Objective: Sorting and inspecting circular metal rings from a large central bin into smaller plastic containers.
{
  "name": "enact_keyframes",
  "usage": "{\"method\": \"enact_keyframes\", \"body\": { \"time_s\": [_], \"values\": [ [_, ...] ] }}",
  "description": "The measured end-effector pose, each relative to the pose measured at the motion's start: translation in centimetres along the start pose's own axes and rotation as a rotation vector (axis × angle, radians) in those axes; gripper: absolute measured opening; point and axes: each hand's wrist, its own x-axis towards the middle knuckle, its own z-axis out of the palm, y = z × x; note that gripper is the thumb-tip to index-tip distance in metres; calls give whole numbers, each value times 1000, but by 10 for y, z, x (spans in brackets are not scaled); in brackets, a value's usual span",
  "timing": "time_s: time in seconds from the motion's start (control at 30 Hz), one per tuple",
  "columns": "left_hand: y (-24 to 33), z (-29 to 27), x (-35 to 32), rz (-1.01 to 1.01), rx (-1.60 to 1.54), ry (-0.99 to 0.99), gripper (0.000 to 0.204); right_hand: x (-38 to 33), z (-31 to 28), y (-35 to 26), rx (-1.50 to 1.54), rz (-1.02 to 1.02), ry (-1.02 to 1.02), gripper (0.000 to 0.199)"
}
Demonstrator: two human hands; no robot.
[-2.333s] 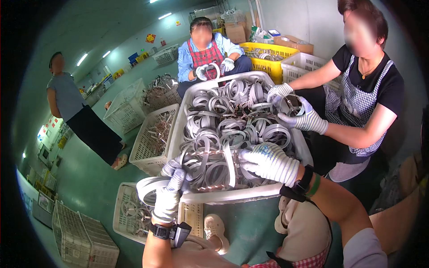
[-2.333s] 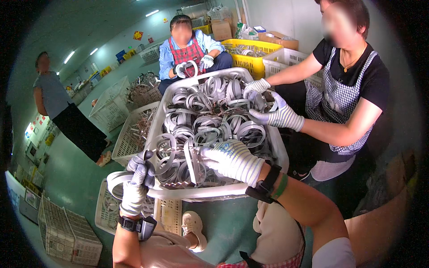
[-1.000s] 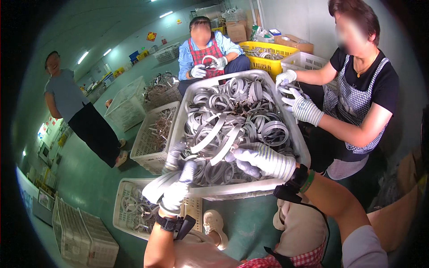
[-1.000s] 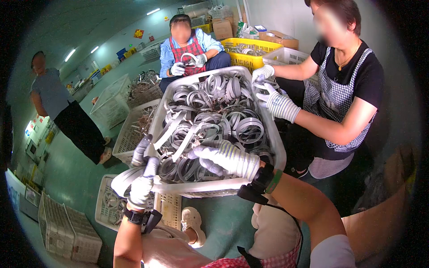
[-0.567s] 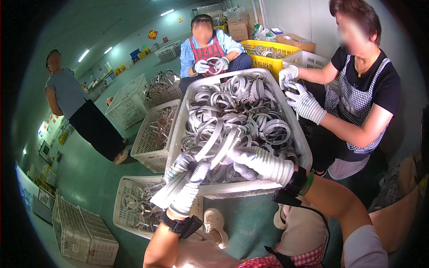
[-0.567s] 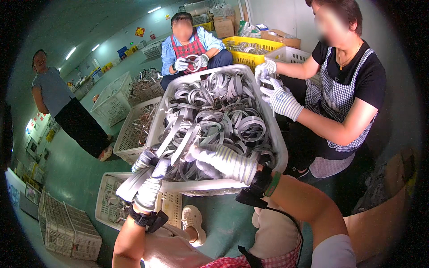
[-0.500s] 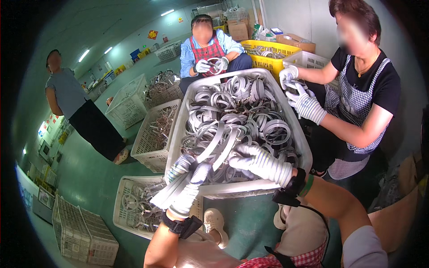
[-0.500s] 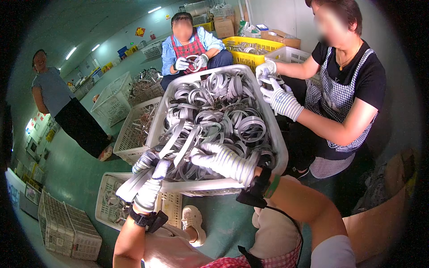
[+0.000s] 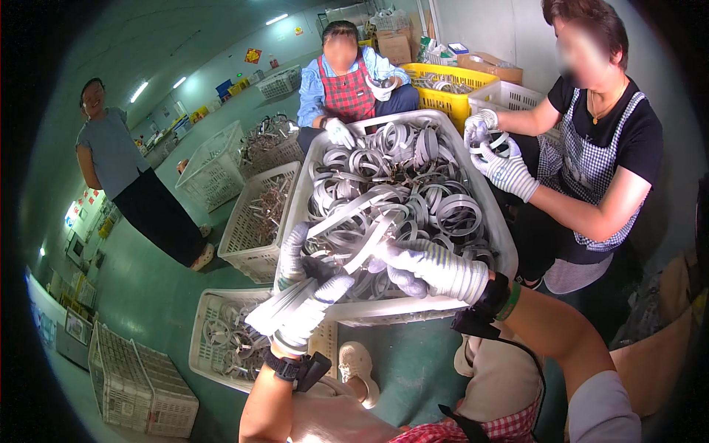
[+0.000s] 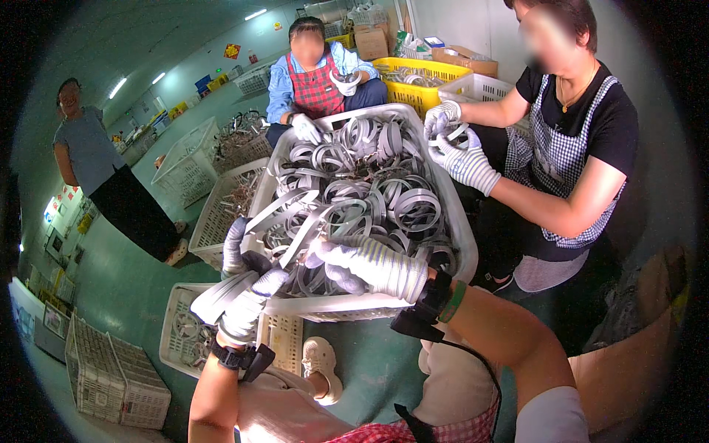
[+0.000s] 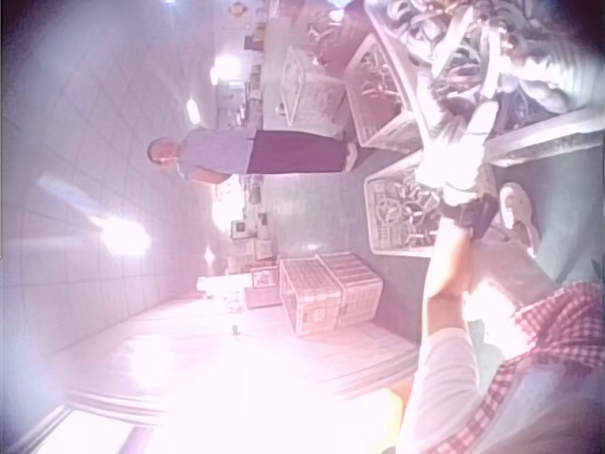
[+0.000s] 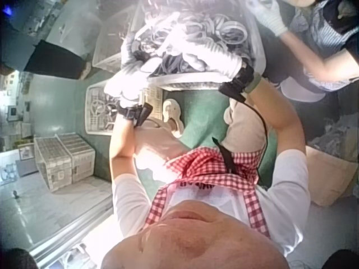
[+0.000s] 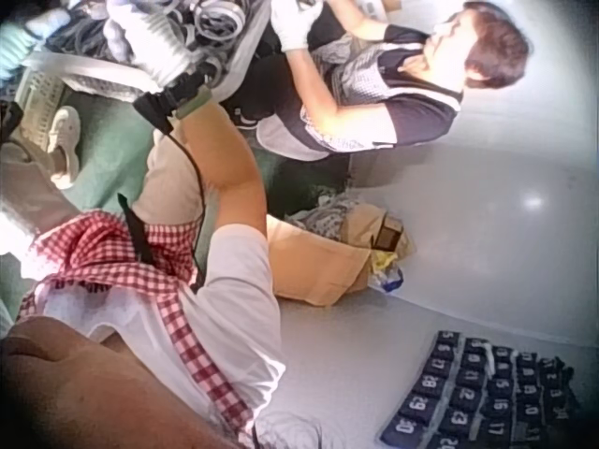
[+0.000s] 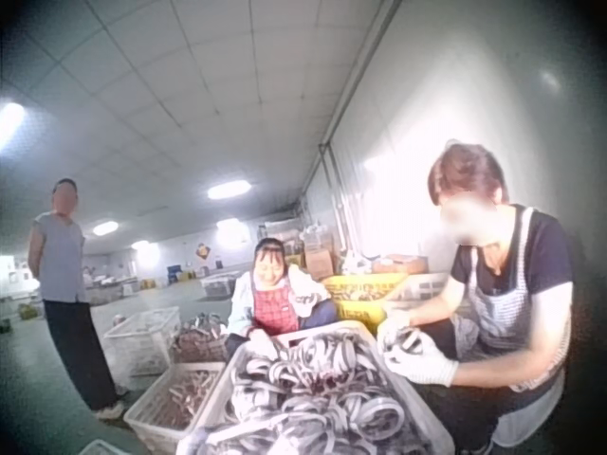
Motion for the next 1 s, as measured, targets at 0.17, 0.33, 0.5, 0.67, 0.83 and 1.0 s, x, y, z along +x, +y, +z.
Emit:
{"method": "enact_keyframes", "body": {
  "time_s": [0.17,0.33,0.5,0.67,0.83,1.0],
  "values": [
    [-3,8,5,67,138,81,70,3,1,3,152,26,-51,36],
    [-3,4,1,27,297,49,51,8,-1,5,-52,-72,145,23],
    [-6,0,5,-42,111,97,38,14,-9,5,-114,-149,295,16],
    [-8,3,4,-123,94,124,38,10,-5,6,-61,-113,112,22],
    [-27,-14,8,-179,164,-9,28,12,-4,10,-38,-220,80,26],
    [-46,-13,2,-260,528,-854,23,16,-2,13,-932,-566,110,40]
  ]
}}
